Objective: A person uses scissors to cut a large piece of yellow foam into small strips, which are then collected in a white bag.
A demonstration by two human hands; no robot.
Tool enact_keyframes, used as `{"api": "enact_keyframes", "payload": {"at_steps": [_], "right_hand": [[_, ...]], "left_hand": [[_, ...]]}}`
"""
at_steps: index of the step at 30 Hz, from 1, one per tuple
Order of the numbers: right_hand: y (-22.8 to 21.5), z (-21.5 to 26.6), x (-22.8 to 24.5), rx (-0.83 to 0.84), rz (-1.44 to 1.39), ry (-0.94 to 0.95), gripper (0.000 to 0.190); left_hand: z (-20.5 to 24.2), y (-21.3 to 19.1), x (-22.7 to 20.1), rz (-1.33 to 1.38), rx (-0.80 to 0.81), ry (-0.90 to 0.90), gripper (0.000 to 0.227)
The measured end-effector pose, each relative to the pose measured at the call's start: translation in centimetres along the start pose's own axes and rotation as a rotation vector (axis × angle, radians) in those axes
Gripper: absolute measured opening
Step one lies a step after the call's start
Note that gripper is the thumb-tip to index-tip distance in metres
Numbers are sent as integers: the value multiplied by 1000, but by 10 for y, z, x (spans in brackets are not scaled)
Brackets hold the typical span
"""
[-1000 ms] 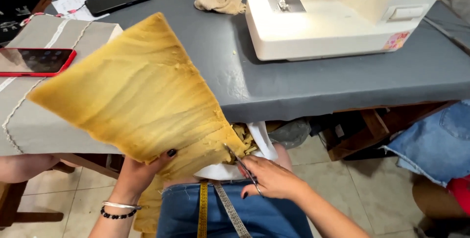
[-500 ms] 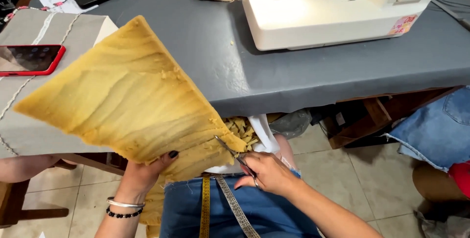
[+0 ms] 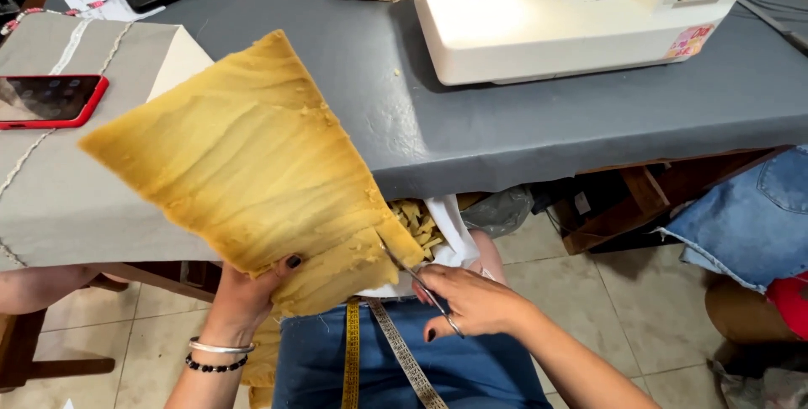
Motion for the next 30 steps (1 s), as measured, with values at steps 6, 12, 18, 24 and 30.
{"api": "enact_keyframes", "payload": {"at_steps": [6, 12, 18, 24, 30], "right_hand": [[-21, -8, 19, -138, 8, 30, 91], [-9, -7, 10, -360, -57, -180, 62], [-7, -1, 11, -479, -115, -279, 59], [-15, 6, 8, -589, -73, -360, 38], [-18, -4, 12, -373, 51, -174, 68]], "left_hand": [[15, 25, 35, -106, 209, -103, 53], [17, 5, 52, -40, 93, -110, 52], [16, 0, 61, 31, 67, -93, 61], [11, 10, -11, -375, 34, -219, 64], [-10, 10, -63, -124, -74, 129, 77]]}}
Point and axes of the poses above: each hand's wrist, its own z-axis away from the middle knuckle, its own y-axis out of the palm, x = y × z, the point moved 9 cm from there along -z, towards the middle knuckle, and after that the axes turned 10 degrees about y, right-handed, at the moved point
